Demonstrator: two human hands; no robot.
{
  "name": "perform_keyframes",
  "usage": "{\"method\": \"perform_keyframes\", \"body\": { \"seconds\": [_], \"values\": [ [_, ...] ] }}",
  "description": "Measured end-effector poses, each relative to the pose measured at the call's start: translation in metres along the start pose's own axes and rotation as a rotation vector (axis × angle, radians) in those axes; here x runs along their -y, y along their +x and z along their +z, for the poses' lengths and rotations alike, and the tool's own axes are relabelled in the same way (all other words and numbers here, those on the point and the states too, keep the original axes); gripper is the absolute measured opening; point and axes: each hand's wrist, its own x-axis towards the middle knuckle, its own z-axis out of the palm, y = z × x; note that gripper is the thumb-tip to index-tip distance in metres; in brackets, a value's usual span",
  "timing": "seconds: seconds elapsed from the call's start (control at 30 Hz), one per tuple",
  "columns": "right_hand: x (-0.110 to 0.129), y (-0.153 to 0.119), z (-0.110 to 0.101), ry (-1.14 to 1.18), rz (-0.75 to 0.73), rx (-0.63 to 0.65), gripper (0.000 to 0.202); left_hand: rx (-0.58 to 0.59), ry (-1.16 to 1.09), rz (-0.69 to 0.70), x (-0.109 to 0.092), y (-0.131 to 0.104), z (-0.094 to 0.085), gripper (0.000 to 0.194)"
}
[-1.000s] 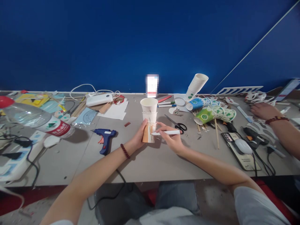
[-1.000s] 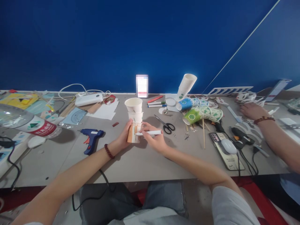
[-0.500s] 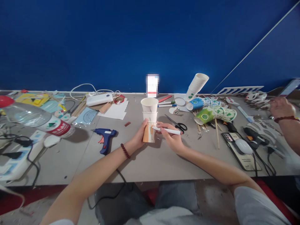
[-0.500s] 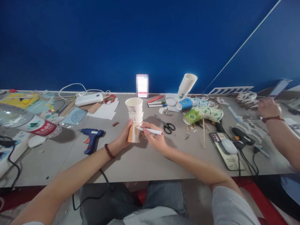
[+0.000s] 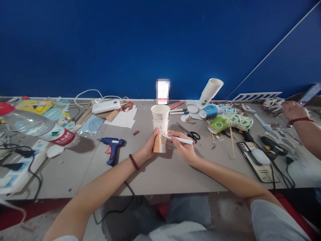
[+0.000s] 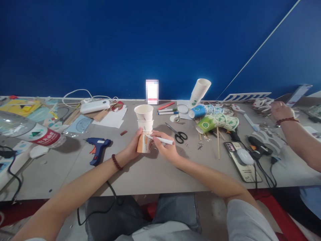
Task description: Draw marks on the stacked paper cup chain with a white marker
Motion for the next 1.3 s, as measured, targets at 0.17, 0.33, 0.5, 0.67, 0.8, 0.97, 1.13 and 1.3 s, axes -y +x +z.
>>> {"method": "perform_keyframes", "body": {
  "seconds": [0.17, 0.33, 0.5, 0.67, 0.8, 0.97, 1.13, 1.3],
  "values": [
    [0.006, 0.001, 0.000, -0.017, -0.051, 0.016, 0.024, -0.024, 0.009, 0.034, 0.002, 0.001, -0.003, 0.051],
    [0.010, 0.000, 0.000, -0.008, -0.041, 0.036, 0.026, -0.024, -0.014, 0.025, 0.002, 0.001, -0.005, 0.047],
    [0.006, 0.000, 0.002, 0.019, 0.004, 0.000, 0.028, -0.022, 0.009, 0.032, 0.001, 0.002, -0.002, 0.054],
    [0.002, -0.002, 0.002, 0.032, 0.047, -0.018, 0.032, 0.027, 0.020, 0.049, 0.001, 0.001, -0.001, 0.058],
    [0.003, -0.002, 0.001, 0.050, 0.070, -0.023, 0.036, 0.022, 0.026, 0.047, 0.001, 0.000, -0.001, 0.060],
    [0.002, -0.002, 0.001, 0.054, 0.070, -0.026, 0.035, 0.013, 0.017, 0.038, 0.001, -0.001, 0.000, 0.059],
    [0.000, -0.002, 0.001, 0.034, 0.068, -0.016, 0.033, 0.021, 0.023, 0.056, 0.000, -0.001, 0.001, 0.059],
    [0.000, -0.001, 0.000, 0.019, 0.050, -0.009, 0.032, 0.017, 0.013, 0.041, 0.000, -0.001, 0.001, 0.058]
  ]
}}
